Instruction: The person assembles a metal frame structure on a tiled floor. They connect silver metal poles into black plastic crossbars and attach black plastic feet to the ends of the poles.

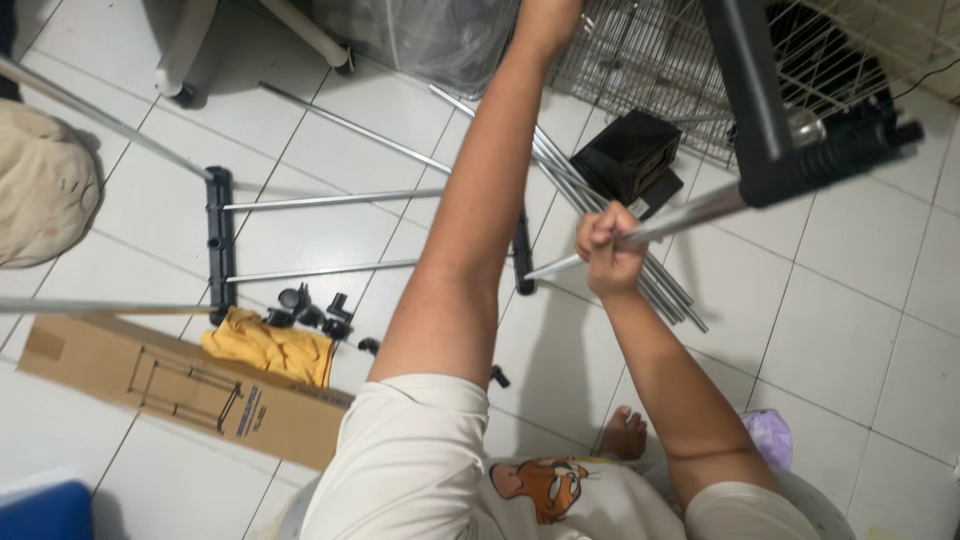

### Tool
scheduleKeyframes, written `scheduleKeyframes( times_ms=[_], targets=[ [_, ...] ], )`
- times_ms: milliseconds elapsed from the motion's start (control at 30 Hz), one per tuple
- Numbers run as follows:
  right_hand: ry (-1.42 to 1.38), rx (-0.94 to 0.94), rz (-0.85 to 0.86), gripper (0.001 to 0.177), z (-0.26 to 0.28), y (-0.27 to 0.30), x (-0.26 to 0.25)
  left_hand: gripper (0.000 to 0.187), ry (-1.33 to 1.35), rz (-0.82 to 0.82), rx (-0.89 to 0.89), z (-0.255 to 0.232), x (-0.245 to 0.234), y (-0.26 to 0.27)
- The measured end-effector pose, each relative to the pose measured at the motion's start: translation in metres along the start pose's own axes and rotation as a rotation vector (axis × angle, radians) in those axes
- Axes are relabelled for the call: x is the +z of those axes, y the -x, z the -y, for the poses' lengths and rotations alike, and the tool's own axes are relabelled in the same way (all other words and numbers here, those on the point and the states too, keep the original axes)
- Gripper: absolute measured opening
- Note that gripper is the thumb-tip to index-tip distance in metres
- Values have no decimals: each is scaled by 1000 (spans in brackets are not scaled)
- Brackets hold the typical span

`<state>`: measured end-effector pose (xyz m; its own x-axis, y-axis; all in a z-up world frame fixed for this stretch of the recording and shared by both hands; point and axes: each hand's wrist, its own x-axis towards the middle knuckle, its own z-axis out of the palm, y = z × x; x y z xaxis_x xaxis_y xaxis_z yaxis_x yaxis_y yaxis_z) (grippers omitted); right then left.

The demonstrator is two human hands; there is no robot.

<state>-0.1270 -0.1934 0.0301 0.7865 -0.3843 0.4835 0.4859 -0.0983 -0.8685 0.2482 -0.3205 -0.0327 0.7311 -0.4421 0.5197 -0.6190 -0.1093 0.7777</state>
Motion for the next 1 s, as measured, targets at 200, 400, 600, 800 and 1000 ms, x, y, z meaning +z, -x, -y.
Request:
scheduleKeyframes(
  times_ms=[200, 400, 600, 800, 1000],
  targets=[
    [-23, 227, 36, 33, -73, 38, -20, 61, 109, 196, -90, -32, -131, 103],
    [649, 272, 241, 20, -127, 101, -40, 74, -329, 727, -532, 50, -293, 336],
    [612, 514, 125, 12, -172, 125, -41, 77, -536, 474, -962, 78, -449, 466],
    [614, 742, 16, 14, -160, 108, -31, 91, -324, -668, -655, 59, -538, 463],
    [706, 499, 97, 19, -141, 86, -40, 101, -192, -779, -377, 46, -566, 441]
  ],
)
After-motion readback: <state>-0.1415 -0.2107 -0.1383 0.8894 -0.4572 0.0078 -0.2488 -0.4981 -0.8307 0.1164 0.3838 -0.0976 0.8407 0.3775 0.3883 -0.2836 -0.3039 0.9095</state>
